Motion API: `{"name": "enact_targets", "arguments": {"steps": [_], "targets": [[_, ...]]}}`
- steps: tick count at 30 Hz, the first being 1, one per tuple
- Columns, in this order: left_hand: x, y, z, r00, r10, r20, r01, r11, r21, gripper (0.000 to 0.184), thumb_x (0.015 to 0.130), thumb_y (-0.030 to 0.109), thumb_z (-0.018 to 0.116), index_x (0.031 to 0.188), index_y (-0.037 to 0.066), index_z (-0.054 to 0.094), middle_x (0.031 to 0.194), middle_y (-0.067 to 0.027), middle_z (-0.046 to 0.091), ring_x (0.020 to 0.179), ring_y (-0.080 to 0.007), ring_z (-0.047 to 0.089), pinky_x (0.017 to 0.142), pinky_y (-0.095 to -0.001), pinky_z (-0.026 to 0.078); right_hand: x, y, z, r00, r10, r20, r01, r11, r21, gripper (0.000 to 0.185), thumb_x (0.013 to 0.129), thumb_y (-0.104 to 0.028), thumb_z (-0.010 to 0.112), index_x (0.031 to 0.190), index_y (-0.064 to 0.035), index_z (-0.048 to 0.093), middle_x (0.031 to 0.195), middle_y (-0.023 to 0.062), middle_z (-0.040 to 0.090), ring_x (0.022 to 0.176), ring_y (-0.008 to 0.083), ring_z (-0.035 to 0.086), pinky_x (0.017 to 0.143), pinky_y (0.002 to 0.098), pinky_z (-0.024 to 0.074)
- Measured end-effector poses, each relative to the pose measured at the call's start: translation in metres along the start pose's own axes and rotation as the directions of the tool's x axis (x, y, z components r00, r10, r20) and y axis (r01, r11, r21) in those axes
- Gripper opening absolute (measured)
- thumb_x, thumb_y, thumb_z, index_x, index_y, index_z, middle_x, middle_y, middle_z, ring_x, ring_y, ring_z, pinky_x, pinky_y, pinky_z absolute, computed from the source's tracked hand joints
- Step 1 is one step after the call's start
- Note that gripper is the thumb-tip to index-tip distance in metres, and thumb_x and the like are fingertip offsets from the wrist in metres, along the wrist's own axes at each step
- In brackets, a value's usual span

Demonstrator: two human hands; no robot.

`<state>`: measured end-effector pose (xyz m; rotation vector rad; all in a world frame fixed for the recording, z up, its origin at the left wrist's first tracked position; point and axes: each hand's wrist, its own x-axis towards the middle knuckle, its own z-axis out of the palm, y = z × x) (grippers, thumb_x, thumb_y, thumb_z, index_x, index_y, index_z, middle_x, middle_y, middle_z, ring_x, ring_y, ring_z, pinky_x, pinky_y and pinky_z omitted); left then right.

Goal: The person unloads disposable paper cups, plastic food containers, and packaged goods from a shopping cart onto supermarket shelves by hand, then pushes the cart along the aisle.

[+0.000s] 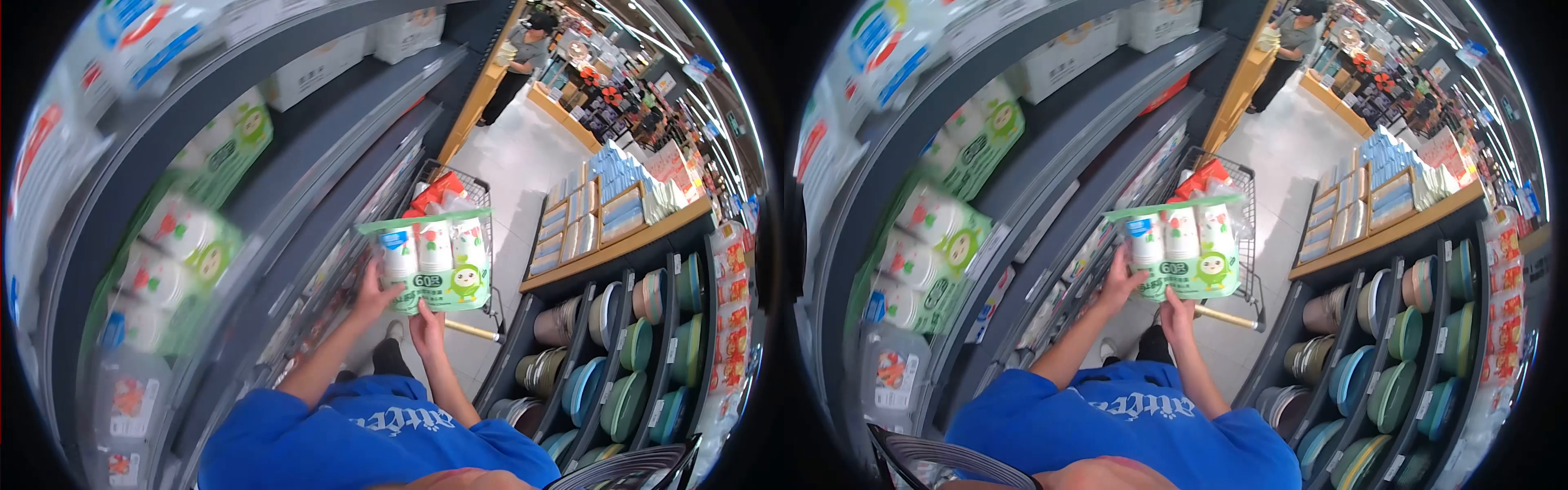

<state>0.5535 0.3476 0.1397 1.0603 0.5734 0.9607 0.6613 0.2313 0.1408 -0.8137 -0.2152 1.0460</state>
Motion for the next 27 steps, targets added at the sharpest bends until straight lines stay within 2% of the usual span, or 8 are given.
{"name": "enact_targets", "arguments": {"steps": [2, 5, 7, 9, 12, 15, 19, 27], "targets": [[-0.018, 0.033, -0.012, 0.990, -0.032, -0.137, 0.026, 0.999, -0.048, 0.078, 0.078, 0.009, 0.082, 0.142, 0.000, 0.038, 0.133, -0.0167, 0.055, 0.121, -0.0249, 0.058, 0.105, -0.0397, 0.045, -0.016, 0.014, -0.004, 0.997, 0.063, 0.038, -0.043, 0.918, -0.395, 0.048, 0.090, -0.006, 0.071, 0.134, -0.0056, 0.052, 0.130, 0.0102, 0.060, 0.123, 0.0229, 0.056, 0.106, 0.0410, 0.0441], [-0.042, 0.057, -0.053, 0.967, -0.107, -0.231, 0.094, 0.993, -0.065, 0.073, 0.073, 0.015, 0.085, 0.134, 0.003, 0.046, 0.121, -0.0133, 0.063, 0.110, -0.0240, 0.064, 0.097, -0.0396, 0.050, -0.038, -0.005, 0.017, 0.960, 0.210, 0.184, 0.110, 0.321, -0.941, 0.037, 0.086, -0.014, 0.077, 0.118, -0.0016, 0.065, 0.113, 0.0136, 0.067, 0.108, 0.0228, 0.063, 0.097, 0.0372, 0.0503], [-0.057, 0.085, -0.058, 0.966, -0.077, -0.246, 0.054, 0.994, -0.100, 0.073, 0.073, 0.019, 0.084, 0.134, 0.003, 0.047, 0.121, -0.0136, 0.062, 0.110, -0.0237, 0.063, 0.097, -0.0391, 0.050, -0.012, 0.026, -0.052, 0.826, 0.073, 0.559, 0.564, -0.095, -0.820, 0.051, 0.080, -0.022, 0.082, 0.125, -0.0049, 0.064, 0.115, 0.0149, 0.067, 0.109, 0.0257, 0.064, 0.097, 0.0391, 0.0498], [-0.066, 0.102, -0.063, 0.967, -0.073, -0.245, 0.048, 0.993, -0.107, 0.073, 0.074, 0.023, 0.082, 0.135, 0.002, 0.047, 0.121, -0.0138, 0.062, 0.111, -0.0240, 0.063, 0.097, -0.0387, 0.050, 0.007, 0.029, -0.093, 0.904, -0.019, 0.427, 0.424, 0.167, -0.890, 0.063, 0.077, -0.030, 0.082, 0.132, -0.0064, 0.061, 0.123, 0.0177, 0.064, 0.118, 0.0310, 0.060, 0.103, 0.0424, 0.0461], [-0.073, 0.111, -0.068, 0.959, -0.065, -0.274, 0.027, 0.990, -0.139, 0.073, 0.075, 0.022, 0.082, 0.136, 0.002, 0.047, 0.121, -0.0143, 0.063, 0.109, -0.0237, 0.064, 0.094, -0.0381, 0.052, 0.034, 0.034, -0.156, 0.963, -0.096, 0.252, 0.230, -0.190, -0.954, 0.069, 0.076, -0.036, 0.080, 0.135, -0.0095, 0.058, 0.135, 0.0200, 0.056, 0.130, 0.0369, 0.049, 0.111, 0.0522, 0.0363], [-0.076, 0.123, -0.070, 0.950, -0.128, -0.286, 0.087, 0.985, -0.152, 0.073, 0.076, 0.022, 0.082, 0.137, 0.002, 0.047, 0.120, -0.0149, 0.063, 0.106, -0.0229, 0.066, 0.091, -0.0369, 0.053, 0.002, 0.030, -0.158, 0.952, -0.107, 0.288, 0.130, -0.710, -0.692, 0.069, 0.078, -0.041, 0.075, 0.138, -0.0133, 0.056, 0.139, 0.0205, 0.050, 0.134, 0.0425, 0.042, 0.114, 0.0621, 0.0261], [-0.080, 0.115, -0.073, 0.941, -0.137, -0.310, 0.103, 0.987, -0.125, 0.074, 0.076, 0.023, 0.084, 0.136, 0.001, 0.047, 0.120, -0.0156, 0.063, 0.104, -0.0222, 0.067, 0.089, -0.0360, 0.054, 0.018, 0.029, -0.151, 0.998, -0.055, 0.035, -0.012, -0.678, -0.735, 0.067, 0.082, -0.054, 0.067, 0.139, -0.0196, 0.057, 0.133, 0.0185, 0.052, 0.130, 0.0415, 0.043, 0.113, 0.0683, 0.0207], [-0.098, 0.118, -0.088, 0.942, -0.219, -0.255, 0.189, 0.972, -0.137, 0.085, 0.075, 0.028, 0.086, 0.141, -0.002, 0.042, 0.128, -0.0176, 0.060, 0.115, -0.0247, 0.061, 0.098, -0.0377, 0.049, 0.098, 0.062, -0.297, 0.984, 0.086, 0.159, 0.176, -0.662, -0.728, 0.062, 0.085, -0.053, 0.065, 0.135, -0.0184, 0.057, 0.129, 0.0120, 0.051, 0.122, 0.0385, 0.049, 0.103, 0.0675, 0.0287]]}}
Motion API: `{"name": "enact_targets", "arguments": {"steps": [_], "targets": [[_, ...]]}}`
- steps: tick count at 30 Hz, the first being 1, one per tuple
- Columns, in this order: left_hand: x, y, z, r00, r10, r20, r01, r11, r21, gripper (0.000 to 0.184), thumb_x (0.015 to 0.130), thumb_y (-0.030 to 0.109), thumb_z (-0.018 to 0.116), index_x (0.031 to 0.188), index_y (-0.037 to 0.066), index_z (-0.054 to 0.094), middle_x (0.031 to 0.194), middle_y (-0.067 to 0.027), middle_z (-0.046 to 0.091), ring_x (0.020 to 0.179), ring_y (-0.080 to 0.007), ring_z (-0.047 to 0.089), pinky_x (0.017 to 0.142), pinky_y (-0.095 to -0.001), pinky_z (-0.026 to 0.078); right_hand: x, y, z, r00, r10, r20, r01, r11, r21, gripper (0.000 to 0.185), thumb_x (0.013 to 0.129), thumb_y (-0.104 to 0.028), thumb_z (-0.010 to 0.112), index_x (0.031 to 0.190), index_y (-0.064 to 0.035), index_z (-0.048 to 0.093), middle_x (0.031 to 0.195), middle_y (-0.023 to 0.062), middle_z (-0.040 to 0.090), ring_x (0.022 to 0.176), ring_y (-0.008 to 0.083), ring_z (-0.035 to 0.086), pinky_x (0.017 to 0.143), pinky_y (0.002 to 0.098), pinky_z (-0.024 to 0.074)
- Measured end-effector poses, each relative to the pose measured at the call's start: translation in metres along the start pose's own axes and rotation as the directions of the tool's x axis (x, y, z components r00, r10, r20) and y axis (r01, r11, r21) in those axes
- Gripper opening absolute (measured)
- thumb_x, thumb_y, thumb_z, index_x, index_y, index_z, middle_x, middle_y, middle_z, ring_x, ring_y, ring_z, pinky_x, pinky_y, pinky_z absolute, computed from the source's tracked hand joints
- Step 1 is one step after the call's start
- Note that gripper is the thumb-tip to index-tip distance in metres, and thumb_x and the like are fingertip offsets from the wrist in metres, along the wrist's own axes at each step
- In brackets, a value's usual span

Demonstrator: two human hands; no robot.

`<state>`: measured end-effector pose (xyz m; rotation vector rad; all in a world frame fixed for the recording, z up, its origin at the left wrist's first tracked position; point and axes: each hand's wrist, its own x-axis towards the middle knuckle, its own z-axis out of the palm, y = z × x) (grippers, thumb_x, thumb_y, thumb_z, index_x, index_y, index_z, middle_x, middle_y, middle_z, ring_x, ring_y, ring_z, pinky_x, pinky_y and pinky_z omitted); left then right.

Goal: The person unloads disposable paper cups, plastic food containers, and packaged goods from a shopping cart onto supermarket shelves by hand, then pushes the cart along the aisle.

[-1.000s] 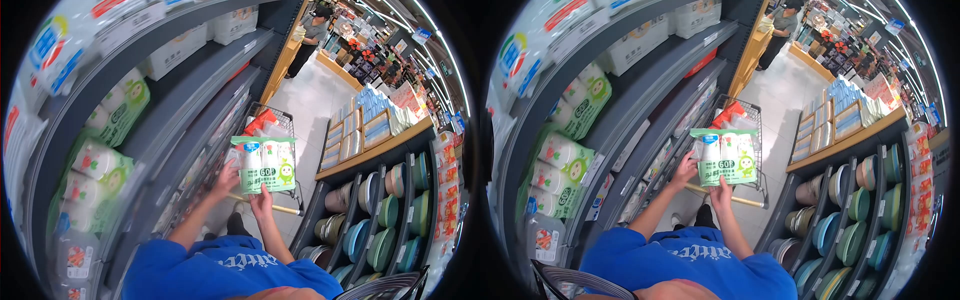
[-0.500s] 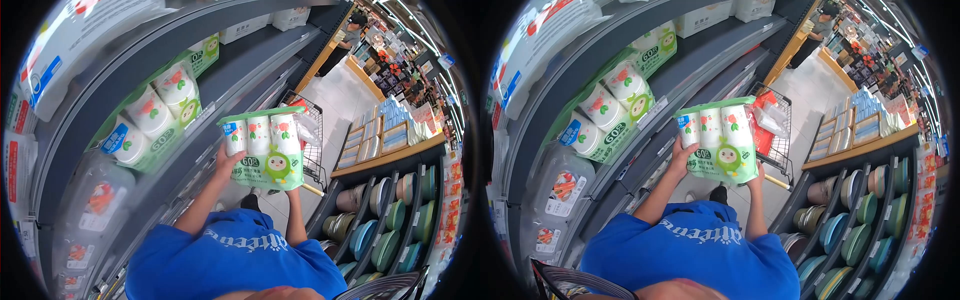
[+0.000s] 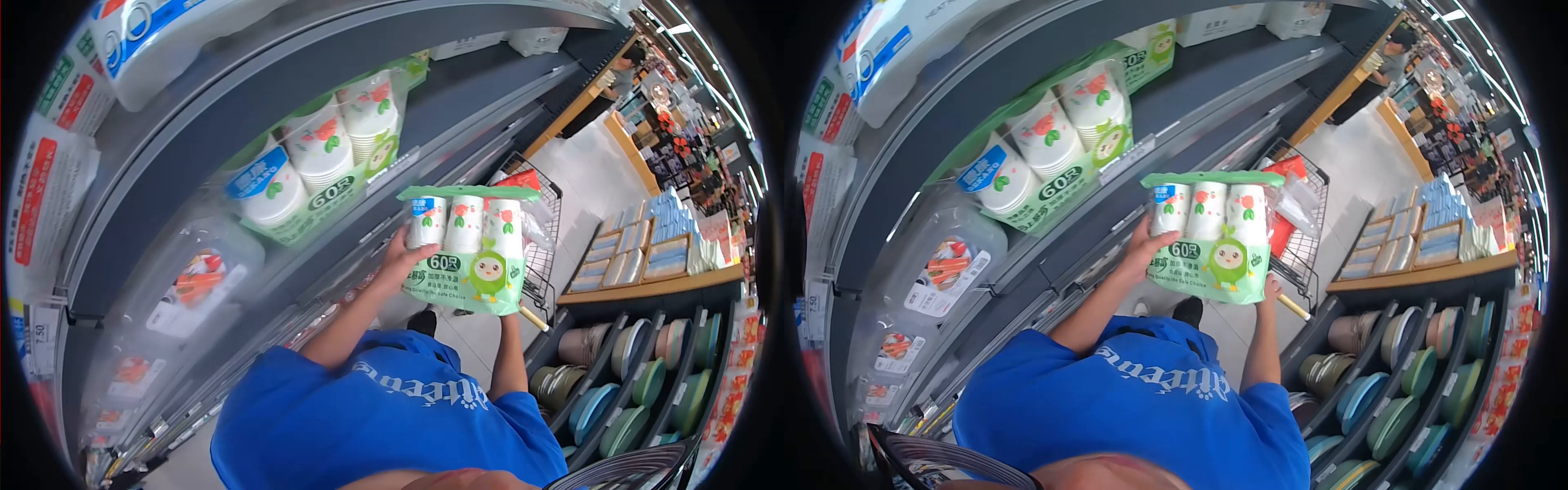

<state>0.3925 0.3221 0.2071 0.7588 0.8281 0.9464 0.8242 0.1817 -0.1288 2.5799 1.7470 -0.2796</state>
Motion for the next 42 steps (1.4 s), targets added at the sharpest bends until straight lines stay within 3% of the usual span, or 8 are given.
{"name": "enact_targets", "arguments": {"steps": [2, 4, 7, 11, 19, 24, 31, 42], "targets": [[-0.003, -0.002, -0.005, 0.998, -0.027, 0.052, 0.028, 1.000, -0.007, 0.087, 0.074, 0.029, 0.086, 0.142, -0.002, 0.041, 0.130, -0.0182, 0.059, 0.117, -0.0260, 0.060, 0.100, -0.0374, 0.048, 0.013, 0.017, 0.021, 0.982, 0.166, 0.092, -0.163, 0.986, -0.034, 0.061, 0.086, -0.050, 0.064, 0.136, -0.0163, 0.054, 0.131, 0.0125, 0.050, 0.124, 0.0402, 0.048, 0.101, 0.0711, 0.0282], [-0.004, -0.003, -0.010, 0.999, -0.010, 0.031, 0.008, 0.998, 0.058, 0.088, 0.074, 0.029, 0.087, 0.142, -0.002, 0.041, 0.130, -0.0185, 0.059, 0.118, -0.0264, 0.060, 0.101, -0.0383, 0.047, 0.015, 0.016, 0.008, 0.985, 0.085, 0.153, -0.145, 0.887, 0.439, 0.058, 0.089, -0.047, 0.062, 0.138, -0.0162, 0.052, 0.134, 0.0148, 0.050, 0.128, 0.0412, 0.047, 0.104, 0.0690, 0.0294], [-0.016, -0.003, -0.018, 0.998, 0.062, -0.019, -0.058, 0.986, 0.156, 0.087, 0.070, 0.029, 0.089, 0.138, -0.002, 0.043, 0.129, -0.0186, 0.058, 0.119, -0.0269, 0.058, 0.102, -0.0400, 0.046, 0.002, -0.068, -0.118, 0.954, -0.057, 0.295, -0.296, -0.011, 0.955, 0.060, 0.095, -0.045, 0.058, 0.143, -0.0103, 0.046, 0.142, 0.0140, 0.049, 0.131, 0.0345, 0.049, 0.110, 0.0550, 0.0341], [-0.027, -0.007, -0.019, 0.968, 0.239, -0.074, -0.213, 0.943, 0.256, 0.083, 0.070, 0.026, 0.091, 0.131, -0.002, 0.043, 0.127, -0.0190, 0.057, 0.118, -0.0261, 0.057, 0.102, -0.0396, 0.045, -0.064, -0.193, -0.273, 0.977, -0.212, 0.035, -0.112, -0.364, 0.925, 0.058, 0.108, -0.043, 0.042, 0.149, -0.0025, 0.039, 0.141, 0.0098, 0.056, 0.121, 0.0230, 0.061, 0.100, 0.0405, 0.0520], [-0.042, -0.004, -0.012, 0.923, 0.377, 0.079, -0.384, 0.881, 0.275, 0.072, 0.088, 0.016, 0.075, 0.141, -0.002, 0.029, 0.135, -0.0199, 0.049, 0.125, -0.0249, 0.050, 0.106, -0.0405, 0.041, -0.077, -0.257, -0.381, 0.975, -0.205, -0.082, 0.136, 0.267, 0.954, 0.078, 0.071, -0.010, 0.082, 0.140, 0.0008, 0.046, 0.127, 0.0125, 0.061, 0.115, 0.0199, 0.060, 0.099, 0.0350, 0.0491], [-0.050, 0.002, -0.015, 0.881, 0.378, 0.286, -0.465, 0.806, 0.366, 0.074, 0.093, 0.012, 0.066, 0.152, 0.001, 0.023, 0.149, -0.0185, 0.041, 0.135, -0.0251, 0.045, 0.111, -0.0419, 0.037, -0.050, -0.226, -0.425, 0.960, -0.164, -0.227, 0.271, 0.331, 0.904, 0.079, 0.065, -0.009, 0.084, 0.135, -0.0001, 0.049, 0.119, 0.0111, 0.064, 0.107, 0.0221, 0.064, 0.095, 0.0355, 0.0516], [-0.062, 0.013, -0.034, 0.914, 0.302, 0.271, -0.364, 0.906, 0.217, 0.051, 0.094, 0.011, 0.063, 0.141, 0.003, 0.045, 0.130, -0.0135, 0.060, 0.118, -0.0209, 0.059, 0.102, -0.0361, 0.045, 0.039, -0.219, -0.534, 0.726, -0.016, -0.688, 0.649, 0.350, 0.676, 0.068, 0.067, -0.007, 0.084, 0.126, -0.0022, 0.052, 0.115, 0.0111, 0.064, 0.106, 0.0239, 0.063, 0.094, 0.0367, 0.0504], [-0.088, -0.005, -0.052, 0.936, 0.286, 0.207, -0.331, 0.913, 0.237, 0.038, 0.096, 0.012, 0.065, 0.131, 0.001, 0.055, 0.117, -0.0110, 0.067, 0.109, -0.0178, 0.064, 0.097, -0.0333, 0.049, 0.109, -0.251, -0.614, 0.632, -0.182, -0.753, 0.772, 0.227, 0.593, 0.067, 0.070, -0.001, 0.079, 0.130, -0.0022, 0.050, 0.118, 0.0115, 0.064, 0.107, 0.0229, 0.064, 0.095, 0.0355, 0.0504]]}}
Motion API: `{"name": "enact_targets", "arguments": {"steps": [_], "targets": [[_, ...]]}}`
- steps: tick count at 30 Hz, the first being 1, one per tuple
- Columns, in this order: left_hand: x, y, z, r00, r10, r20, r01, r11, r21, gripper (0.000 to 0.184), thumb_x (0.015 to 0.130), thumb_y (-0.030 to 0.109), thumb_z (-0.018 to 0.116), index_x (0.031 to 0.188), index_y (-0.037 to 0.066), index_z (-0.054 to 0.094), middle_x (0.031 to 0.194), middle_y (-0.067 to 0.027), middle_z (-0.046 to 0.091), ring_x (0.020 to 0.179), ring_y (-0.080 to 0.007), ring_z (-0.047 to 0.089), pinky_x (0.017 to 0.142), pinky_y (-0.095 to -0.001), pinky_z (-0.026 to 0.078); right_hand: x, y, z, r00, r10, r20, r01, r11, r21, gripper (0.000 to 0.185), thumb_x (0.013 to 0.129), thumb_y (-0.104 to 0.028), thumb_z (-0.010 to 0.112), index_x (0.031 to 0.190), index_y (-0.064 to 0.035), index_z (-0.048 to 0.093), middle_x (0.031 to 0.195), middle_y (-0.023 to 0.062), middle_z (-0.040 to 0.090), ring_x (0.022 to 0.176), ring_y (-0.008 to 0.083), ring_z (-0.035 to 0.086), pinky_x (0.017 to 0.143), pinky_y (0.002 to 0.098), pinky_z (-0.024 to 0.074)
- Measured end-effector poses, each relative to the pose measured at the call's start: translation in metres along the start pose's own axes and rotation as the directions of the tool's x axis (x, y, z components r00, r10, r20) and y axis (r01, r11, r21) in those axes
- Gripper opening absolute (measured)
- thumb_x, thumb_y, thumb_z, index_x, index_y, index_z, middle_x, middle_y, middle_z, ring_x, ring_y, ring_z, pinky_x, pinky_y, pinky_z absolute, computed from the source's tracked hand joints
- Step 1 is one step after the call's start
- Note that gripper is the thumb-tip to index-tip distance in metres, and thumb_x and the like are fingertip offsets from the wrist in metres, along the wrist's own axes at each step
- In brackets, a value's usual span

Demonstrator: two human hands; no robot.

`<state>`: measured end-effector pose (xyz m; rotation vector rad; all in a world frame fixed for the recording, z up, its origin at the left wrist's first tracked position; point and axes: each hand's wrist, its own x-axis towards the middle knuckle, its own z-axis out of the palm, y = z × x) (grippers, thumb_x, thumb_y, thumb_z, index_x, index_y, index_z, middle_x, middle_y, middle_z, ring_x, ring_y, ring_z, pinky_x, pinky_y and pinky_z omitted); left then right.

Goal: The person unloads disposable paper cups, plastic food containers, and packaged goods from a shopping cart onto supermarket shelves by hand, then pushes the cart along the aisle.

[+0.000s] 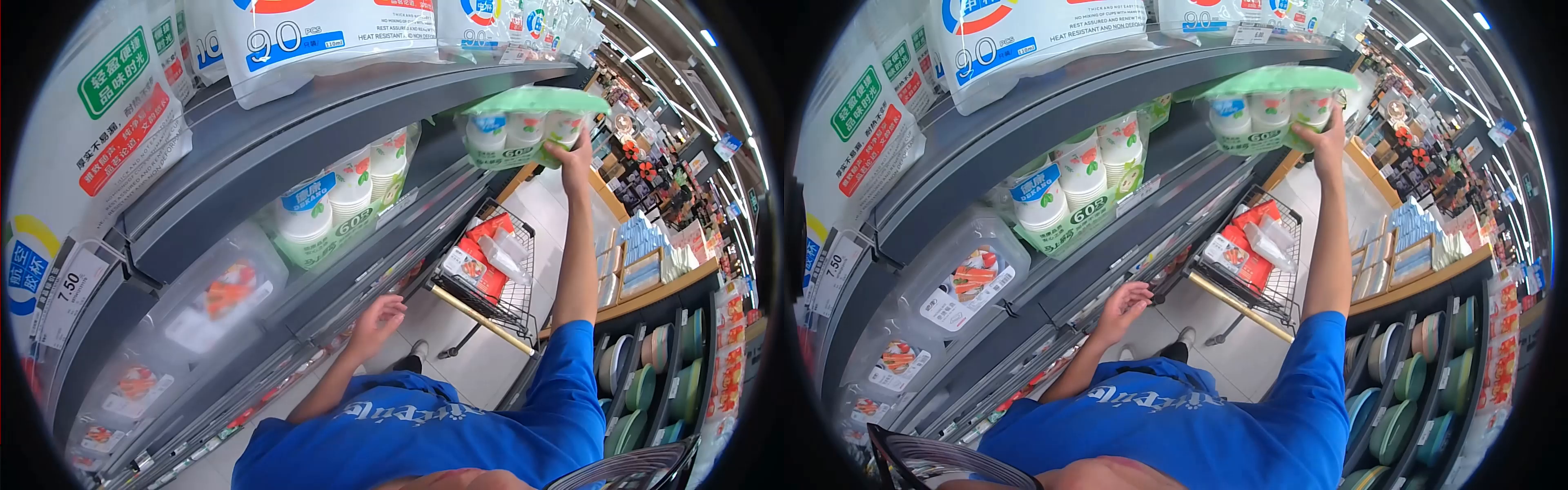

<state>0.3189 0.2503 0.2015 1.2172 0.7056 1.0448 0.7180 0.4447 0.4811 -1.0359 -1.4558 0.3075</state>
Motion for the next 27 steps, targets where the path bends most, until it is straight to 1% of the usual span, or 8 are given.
{"name": "enact_targets", "arguments": {"steps": [3, 6, 10, 13, 17, 20, 23, 27], "targets": [[-0.006, -0.013, -0.007, 0.999, -0.013, -0.044, 0.013, 1.000, -0.001, 0.037, 0.096, 0.012, 0.065, 0.131, 0.002, 0.055, 0.114, -0.0103, 0.068, 0.108, -0.0172, 0.064, 0.097, -0.0335, 0.049, 0.005, -0.003, 0.006, 1.000, 0.004, 0.007, -0.004, 0.998, 0.061, 0.067, 0.070, 0.002, 0.079, 0.130, -0.0012, 0.049, 0.119, 0.0112, 0.064, 0.108, 0.0235, 0.064, 0.097, 0.0360, 0.0496], [-0.004, -0.016, -0.008, 0.999, -0.020, -0.034, 0.021, 1.000, 0.016, 0.037, 0.097, 0.012, 0.064, 0.131, 0.003, 0.055, 0.114, -0.0101, 0.068, 0.107, -0.0170, 0.064, 0.096, -0.0329, 0.049, 0.011, 0.025, 0.020, 0.999, 0.011, 0.037, -0.015, 0.994, 0.112, 0.069, 0.069, 0.006, 0.079, 0.131, -0.0016, 0.048, 0.120, 0.0106, 0.064, 0.111, 0.0236, 0.063, 0.100, 0.0368, 0.0472], [-0.001, -0.010, 0.000, 0.998, -0.061, 0.028, 0.060, 0.998, 0.034, 0.036, 0.097, 0.015, 0.064, 0.131, 0.003, 0.055, 0.114, -0.0099, 0.068, 0.107, -0.0168, 0.064, 0.095, -0.0323, 0.049, 0.012, 0.047, 0.050, 0.997, 0.034, 0.076, -0.060, 0.925, 0.374, 0.075, 0.070, 0.013, 0.076, 0.135, -0.0044, 0.045, 0.126, 0.0085, 0.059, 0.118, 0.0236, 0.058, 0.103, 0.0375, 0.0435], [0.001, -0.008, 0.002, 0.997, -0.062, 0.048, 0.059, 0.996, 0.066, 0.037, 0.097, 0.017, 0.064, 0.130, 0.004, 0.056, 0.114, -0.0096, 0.069, 0.106, -0.0166, 0.064, 0.094, -0.0324, 0.049, 0.008, 0.055, 0.064, 0.995, 0.074, 0.070, -0.098, 0.890, 0.445, 0.076, 0.070, 0.014, 0.075, 0.136, -0.0051, 0.045, 0.128, 0.0087, 0.059, 0.118, 0.0241, 0.058, 0.104, 0.0376, 0.0431], [-0.003, -0.016, -0.003, 0.998, -0.055, 0.021, 0.054, 0.997, 0.046, 0.037, 0.097, 0.018, 0.064, 0.130, 0.003, 0.056, 0.113, -0.0096, 0.069, 0.104, -0.0166, 0.065, 0.093, -0.0321, 0.050, 0.011, 0.060, 0.071, 0.980, 0.131, 0.152, -0.185, 0.880, 0.438, 0.076, 0.069, 0.014, 0.076, 0.137, -0.0030, 0.044, 0.130, 0.0105, 0.058, 0.122, 0.0250, 0.057, 0.106, 0.0391, 0.0426], [-0.008, -0.021, -0.006, 0.996, -0.084, -0.010, 0.084, 0.993, 0.078, 0.036, 0.098, 0.018, 0.064, 0.129, 0.004, 0.057, 0.112, -0.0096, 0.069, 0.104, -0.0165, 0.065, 0.092, -0.0318, 0.050, 0.017, 0.060, 0.077, 0.974, 0.112, 0.197, -0.181, 0.907, 0.380, 0.078, 0.068, 0.013, 0.076, 0.137, -0.0017, 0.043, 0.131, 0.0109, 0.058, 0.123, 0.0251, 0.057, 0.107, 0.0398, 0.0425], [-0.013, -0.027, -0.009, 0.992, -0.127, 0.010, 0.126, 0.989, 0.078, 0.035, 0.100, 0.014, 0.062, 0.132, 0.004, 0.054, 0.114, -0.0088, 0.066, 0.104, -0.0144, 0.062, 0.092, -0.0294, 0.048, 0.022, 0.067, 0.084, 0.967, 0.148, 0.207, -0.218, 0.900, 0.378, 0.079, 0.068, 0.012, 0.077, 0.138, -0.0015, 0.043, 0.130, 0.0102, 0.059, 0.122, 0.0250, 0.057, 0.107, 0.0395, 0.0430], [-0.014, -0.028, -0.010, 0.992, -0.126, 0.011, 0.124, 0.987, 0.102, 0.034, 0.100, 0.014, 0.062, 0.132, 0.004, 0.054, 0.114, -0.0089, 0.066, 0.102, -0.0134, 0.062, 0.091, -0.0290, 0.048, 0.029, 0.066, 0.094, 0.909, 0.207, 0.362, -0.362, 0.824, 0.437, 0.079, 0.070, 0.011, 0.077, 0.140, -0.0010, 0.042, 0.128, 0.0112, 0.059, 0.120, 0.0251, 0.058, 0.106, 0.0389, 0.0434]]}}
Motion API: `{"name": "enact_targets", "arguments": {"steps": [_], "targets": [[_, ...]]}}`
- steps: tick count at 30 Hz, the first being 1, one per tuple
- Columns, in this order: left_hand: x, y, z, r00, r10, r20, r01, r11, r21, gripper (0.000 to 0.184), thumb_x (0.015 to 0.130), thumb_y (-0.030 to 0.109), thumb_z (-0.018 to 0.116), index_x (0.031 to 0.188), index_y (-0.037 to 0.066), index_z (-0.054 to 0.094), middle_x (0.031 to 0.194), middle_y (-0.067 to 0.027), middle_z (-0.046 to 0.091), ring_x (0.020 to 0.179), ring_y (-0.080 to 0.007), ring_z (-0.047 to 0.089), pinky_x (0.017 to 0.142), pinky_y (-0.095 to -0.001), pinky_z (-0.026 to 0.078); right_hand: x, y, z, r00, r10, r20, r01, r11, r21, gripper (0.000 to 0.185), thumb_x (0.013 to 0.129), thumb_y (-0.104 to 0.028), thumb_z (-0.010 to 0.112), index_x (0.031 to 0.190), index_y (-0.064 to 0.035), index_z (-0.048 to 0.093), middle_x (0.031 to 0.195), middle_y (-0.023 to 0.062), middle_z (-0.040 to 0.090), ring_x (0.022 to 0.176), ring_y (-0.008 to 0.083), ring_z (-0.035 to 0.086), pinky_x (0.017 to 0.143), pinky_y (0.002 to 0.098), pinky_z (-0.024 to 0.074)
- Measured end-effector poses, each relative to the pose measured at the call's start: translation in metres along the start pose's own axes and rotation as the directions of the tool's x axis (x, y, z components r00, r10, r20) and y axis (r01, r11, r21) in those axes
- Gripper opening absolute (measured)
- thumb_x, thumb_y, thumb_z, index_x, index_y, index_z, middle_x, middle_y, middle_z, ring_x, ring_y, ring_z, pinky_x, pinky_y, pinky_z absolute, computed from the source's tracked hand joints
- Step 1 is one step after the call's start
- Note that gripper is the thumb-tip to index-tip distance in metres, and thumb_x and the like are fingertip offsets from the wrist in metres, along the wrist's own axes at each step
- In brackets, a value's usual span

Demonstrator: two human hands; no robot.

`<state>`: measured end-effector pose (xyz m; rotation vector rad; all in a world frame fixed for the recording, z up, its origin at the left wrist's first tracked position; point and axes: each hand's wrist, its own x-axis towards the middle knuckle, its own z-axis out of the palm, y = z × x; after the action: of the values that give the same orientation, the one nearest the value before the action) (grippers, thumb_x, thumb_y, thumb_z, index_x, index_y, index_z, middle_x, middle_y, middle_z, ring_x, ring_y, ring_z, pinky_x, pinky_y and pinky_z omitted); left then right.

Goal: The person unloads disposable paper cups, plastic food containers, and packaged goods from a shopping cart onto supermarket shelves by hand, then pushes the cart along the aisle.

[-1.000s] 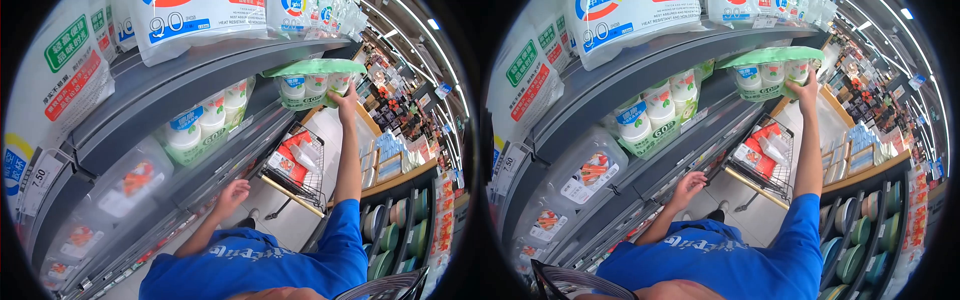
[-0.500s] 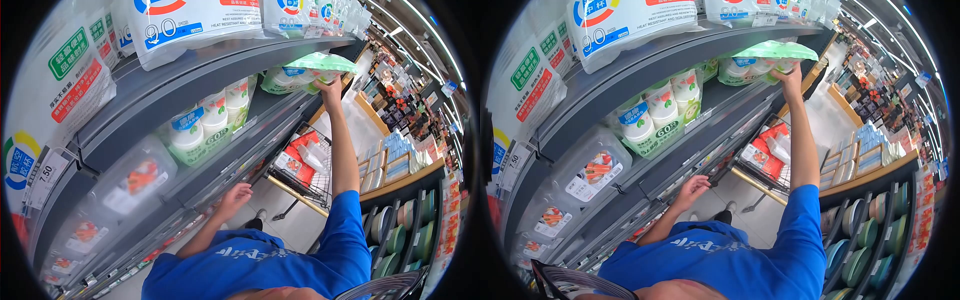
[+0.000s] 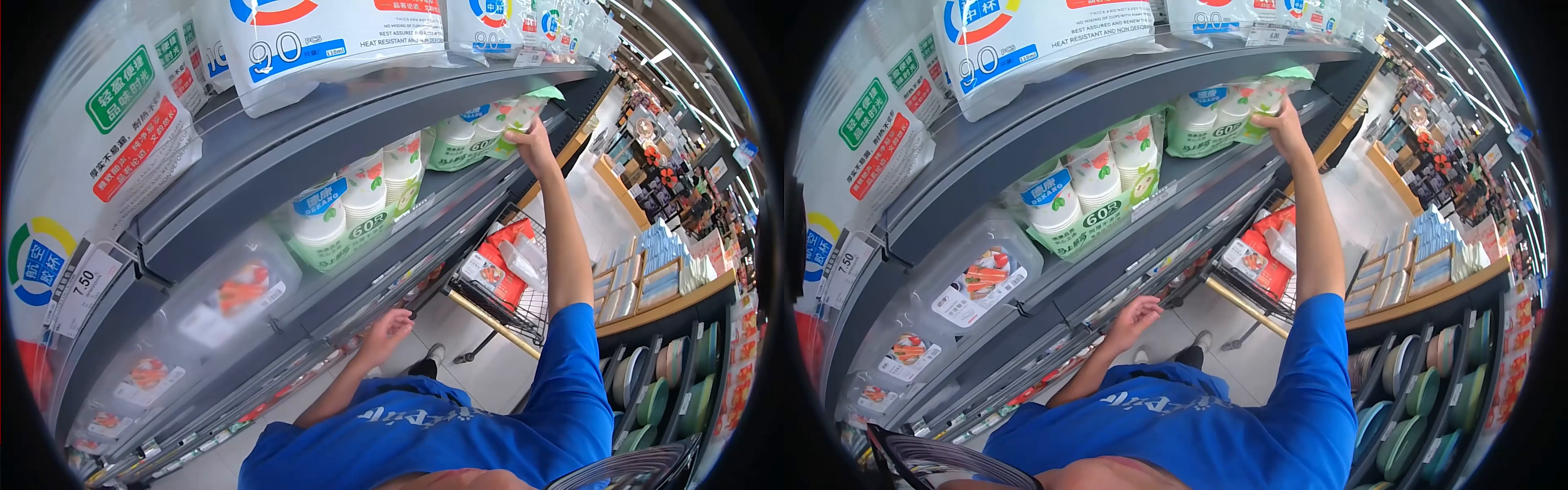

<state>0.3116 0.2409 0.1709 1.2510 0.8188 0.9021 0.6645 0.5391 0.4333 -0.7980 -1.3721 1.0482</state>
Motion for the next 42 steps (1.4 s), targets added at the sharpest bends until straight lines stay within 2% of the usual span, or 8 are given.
{"name": "enact_targets", "arguments": {"steps": [7, 14, 18, 22, 28, 30, 33, 42], "targets": [[0.009, -0.014, 0.001, 1.000, -0.010, 0.026, 0.009, 0.998, 0.067, 0.034, 0.100, 0.015, 0.062, 0.131, 0.003, 0.054, 0.114, -0.0100, 0.066, 0.103, -0.0143, 0.062, 0.090, -0.0298, 0.050, 0.020, 0.030, 0.034, 0.997, 0.069, 0.031, -0.064, 0.986, -0.153, 0.073, 0.076, 0.003, 0.072, 0.141, 0.0057, 0.038, 0.127, 0.0170, 0.058, 0.117, 0.0282, 0.059, 0.103, 0.0371, 0.0456], [0.009, -0.026, 0.004, 0.994, -0.083, 0.067, 0.078, 0.994, 0.079, 0.034, 0.100, 0.015, 0.062, 0.131, 0.002, 0.055, 0.115, -0.0110, 0.065, 0.104, -0.0160, 0.063, 0.093, -0.0308, 0.050, -0.002, 0.041, 0.071, 0.996, 0.085, -0.042, -0.087, 0.641, -0.763, 0.082, 0.076, -0.002, 0.066, 0.149, 0.0052, 0.029, 0.141, 0.0277, 0.050, 0.136, 0.0377, 0.047, 0.113, 0.0375, 0.0360], [0.004, -0.032, -0.003, 0.991, -0.102, 0.083, 0.092, 0.989, 0.118, 0.034, 0.100, 0.017, 0.062, 0.131, 0.002, 0.055, 0.114, -0.0111, 0.064, 0.104, -0.0163, 0.063, 0.093, -0.0314, 0.050, -0.040, 0.064, 0.037, 0.885, -0.466, 0.027, 0.218, 0.361, -0.907, 0.069, 0.084, -0.007, 0.065, 0.147, 0.0003, 0.038, 0.142, 0.0260, 0.050, 0.138, 0.0380, 0.045, 0.113, 0.0406, 0.0360], [-0.010, -0.049, -0.016, 0.996, -0.093, 0.004, 0.092, 0.987, 0.134, 0.034, 0.100, 0.018, 0.062, 0.130, 0.002, 0.056, 0.114, -0.0117, 0.065, 0.102, -0.0167, 0.063, 0.092, -0.0315, 0.050, -0.144, 0.112, -0.011, 0.701, -0.604, -0.379, -0.063, 0.477, -0.877, 0.054, 0.090, -0.014, 0.067, 0.137, 0.0049, 0.047, 0.134, 0.0275, 0.054, 0.130, 0.0408, 0.048, 0.112, 0.0434, 0.0351], [-0.038, -0.083, -0.054, 0.978, -0.200, -0.064, 0.210, 0.946, 0.246, 0.036, 0.097, 0.021, 0.066, 0.127, 0.001, 0.059, 0.110, -0.0128, 0.067, 0.102, -0.0194, 0.065, 0.090, -0.0332, 0.051, -0.483, 0.296, -0.093, 0.661, 0.116, -0.742, -0.716, -0.200, -0.669, 0.054, 0.099, -0.041, 0.056, 0.135, -0.0004, 0.056, 0.132, 0.0232, 0.060, 0.122, 0.0422, 0.055, 0.104, 0.0524, 0.0414], [-0.047, -0.093, -0.065, 0.973, -0.222, -0.063, 0.230, 0.929, 0.290, 0.037, 0.098, 0.022, 0.065, 0.127, 0.001, 0.058, 0.110, -0.0127, 0.067, 0.103, -0.0188, 0.064, 0.090, -0.0327, 0.051, -0.513, 0.260, -0.053, 0.793, 0.049, -0.607, -0.580, -0.244, -0.777, 0.047, 0.103, -0.045, 0.045, 0.125, -0.0080, 0.065, 0.128, 0.0193, 0.064, 0.116, 0.0394, 0.060, 0.099, 0.0543, 0.0420], [-0.048, -0.127, -0.074, 0.973, -0.228, -0.028, 0.225, 0.922, 0.316, 0.039, 0.097, 0.024, 0.066, 0.126, 0.001, 0.059, 0.110, -0.0139, 0.068, 0.104, -0.0212, 0.065, 0.091, -0.0345, 0.051, -0.491, 0.236, -0.061, 0.598, 0.282, -0.750, -0.742, -0.158, -0.651, 0.051, 0.104, -0.049, 0.039, 0.111, -0.0098, 0.072, 0.113, 0.0191, 0.070, 0.108, 0.0388, 0.064, 0.097, 0.0544, 0.0409], [0.001, -0.079, -0.026, 0.938, -0.232, 0.258, 0.103, 0.896, 0.431, 0.044, 0.094, 0.028, 0.068, 0.127, 0.001, 0.059, 0.107, -0.0157, 0.069, 0.095, -0.0251, 0.069, 0.084, -0.0372, 0.054, -0.500, 0.241, -0.049, 0.514, 0.386, -0.766, -0.792, -0.131, -0.597, 0.060, 0.097, -0.060, 0.043, 0.097, -0.0116, 0.078, 0.092, 0.0155, 0.075, 0.096, 0.0342, 0.069, 0.103, 0.0513, 0.0368]]}}
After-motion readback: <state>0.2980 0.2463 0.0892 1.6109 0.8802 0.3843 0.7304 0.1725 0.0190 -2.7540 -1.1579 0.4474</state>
